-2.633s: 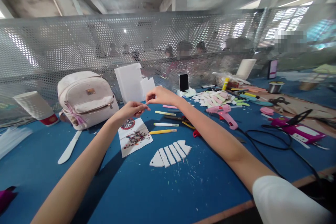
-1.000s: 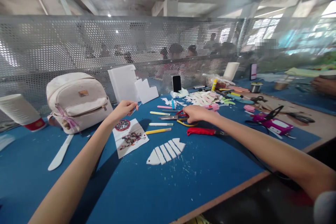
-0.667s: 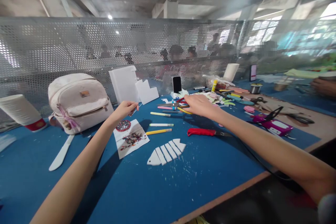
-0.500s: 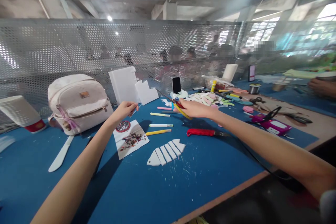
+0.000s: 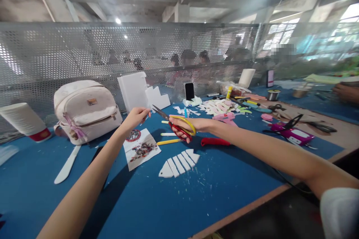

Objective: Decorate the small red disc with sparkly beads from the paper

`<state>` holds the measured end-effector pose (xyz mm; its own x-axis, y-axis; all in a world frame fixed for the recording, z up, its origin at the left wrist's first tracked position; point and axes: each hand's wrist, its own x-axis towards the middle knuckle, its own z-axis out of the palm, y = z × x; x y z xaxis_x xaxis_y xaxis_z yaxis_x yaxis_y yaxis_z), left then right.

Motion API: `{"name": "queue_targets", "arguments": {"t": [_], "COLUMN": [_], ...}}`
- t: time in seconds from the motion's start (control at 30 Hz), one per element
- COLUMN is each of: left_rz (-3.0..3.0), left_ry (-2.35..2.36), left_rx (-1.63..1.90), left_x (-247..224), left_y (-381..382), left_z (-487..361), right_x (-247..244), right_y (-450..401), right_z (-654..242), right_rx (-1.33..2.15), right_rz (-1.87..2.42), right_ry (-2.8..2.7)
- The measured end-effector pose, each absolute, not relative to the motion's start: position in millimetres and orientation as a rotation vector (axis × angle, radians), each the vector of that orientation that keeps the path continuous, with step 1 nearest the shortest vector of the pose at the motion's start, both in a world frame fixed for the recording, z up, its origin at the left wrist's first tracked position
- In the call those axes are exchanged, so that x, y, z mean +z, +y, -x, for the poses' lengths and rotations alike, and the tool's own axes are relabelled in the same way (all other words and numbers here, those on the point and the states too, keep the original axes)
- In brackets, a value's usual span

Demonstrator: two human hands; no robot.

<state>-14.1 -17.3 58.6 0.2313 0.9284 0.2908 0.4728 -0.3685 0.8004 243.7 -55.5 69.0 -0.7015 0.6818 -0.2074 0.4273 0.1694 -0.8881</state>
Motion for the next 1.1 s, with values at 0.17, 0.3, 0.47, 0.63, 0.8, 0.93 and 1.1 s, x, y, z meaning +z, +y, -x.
{"name": "queue_targets", "arguments": {"t": [0.17,0.3,0.47,0.63,0.8,0.93,1.1], "left_rz": [-1.986,-2.003,-2.009,-2.061,-2.098,-2.070,-1.965], "left_ry": [1.296,1.306,1.344,1.458,1.488,1.474,1.449], "left_rx": [1.018,1.018,1.041,1.161,1.299,1.336,1.377], "left_x": [58,59,58,59,62,64,64], "left_y": [-20,-21,-19,-22,-25,-26,-27], "left_z": [10,11,15,18,19,19,19], "right_x": [64,56,64,61,36,20,20], "right_y": [-40,-24,0,13,18,26,31], "right_z": [-230,-238,-274,-307,-310,-304,-297], "right_rx": [1.496,1.211,0.486,0.175,0.070,0.070,0.099], "right_rz": [1.070,1.212,1.452,1.621,1.694,1.706,1.707], "right_ry": [-2.178,-2.258,-2.481,-2.566,-2.660,-2.685,-2.693]}}
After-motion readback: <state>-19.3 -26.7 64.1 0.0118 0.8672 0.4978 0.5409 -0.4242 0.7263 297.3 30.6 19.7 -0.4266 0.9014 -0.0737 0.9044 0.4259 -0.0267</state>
